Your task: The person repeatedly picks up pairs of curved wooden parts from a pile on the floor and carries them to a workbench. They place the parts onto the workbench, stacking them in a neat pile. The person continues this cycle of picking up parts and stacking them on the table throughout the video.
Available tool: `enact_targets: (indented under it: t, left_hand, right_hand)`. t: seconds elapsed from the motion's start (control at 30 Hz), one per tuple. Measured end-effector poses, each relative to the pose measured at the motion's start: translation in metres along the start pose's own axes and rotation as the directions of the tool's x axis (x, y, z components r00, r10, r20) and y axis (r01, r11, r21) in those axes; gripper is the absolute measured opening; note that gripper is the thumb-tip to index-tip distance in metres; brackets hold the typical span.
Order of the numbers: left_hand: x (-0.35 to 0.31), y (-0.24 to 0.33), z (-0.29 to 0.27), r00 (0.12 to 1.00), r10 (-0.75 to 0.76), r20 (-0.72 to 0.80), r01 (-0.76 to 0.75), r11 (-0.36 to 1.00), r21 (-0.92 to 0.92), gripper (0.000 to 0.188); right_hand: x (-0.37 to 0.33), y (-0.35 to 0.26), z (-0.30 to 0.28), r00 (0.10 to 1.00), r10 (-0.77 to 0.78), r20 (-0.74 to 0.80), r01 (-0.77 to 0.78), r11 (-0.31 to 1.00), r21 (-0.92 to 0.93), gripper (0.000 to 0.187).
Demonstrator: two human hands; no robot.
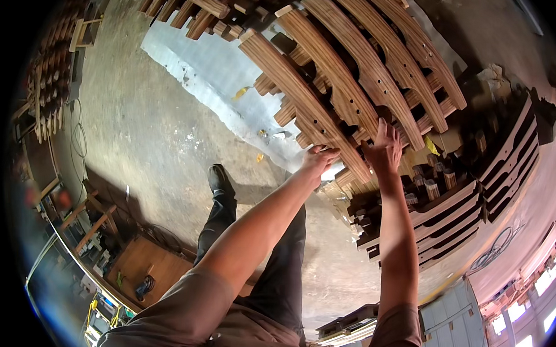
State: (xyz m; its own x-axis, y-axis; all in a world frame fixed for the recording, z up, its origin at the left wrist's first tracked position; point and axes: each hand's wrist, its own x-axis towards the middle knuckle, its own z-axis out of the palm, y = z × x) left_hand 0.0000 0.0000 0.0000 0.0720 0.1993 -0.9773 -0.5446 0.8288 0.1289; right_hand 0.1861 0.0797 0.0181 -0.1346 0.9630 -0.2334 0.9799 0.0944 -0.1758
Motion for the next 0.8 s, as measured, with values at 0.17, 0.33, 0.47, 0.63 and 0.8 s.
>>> enact_targets:
  t: [0.17,0.33,0.47,0.63,0.8]
  left_hand:
    - [-0.003,0.017,0.017,0.992,-0.048,-0.114,0.026,0.981,-0.191,0.043]
    - [0.008,0.010,-0.007,0.993,0.068,-0.099,-0.084,0.982,-0.170,0.036]
    - [0.012,-0.002,-0.029,0.991,0.127,-0.045,-0.135,0.958,-0.251,0.031]
    - [0.004,0.012,-0.033,0.991,0.125,-0.053,-0.126,0.992,-0.009,0.028]
    - [0.004,0.014,-0.050,0.980,0.180,-0.082,-0.171,0.979,0.109,0.031]
  right_hand:
    - [-0.001,0.004,0.031,0.995,0.092,0.040,-0.094,0.994,0.061,0.075]
    - [0.001,0.005,0.031,0.994,0.089,0.065,-0.096,0.989,0.112,0.069]
    - [-0.008,0.003,0.036,0.996,-0.010,-0.084,0.026,0.981,0.192,0.066]
    - [-0.021,0.008,0.043,0.998,-0.039,-0.056,0.050,0.980,0.192,0.071]
    - [-0.023,-0.004,0.036,1.000,-0.010,0.020,0.006,0.988,0.154,0.076]
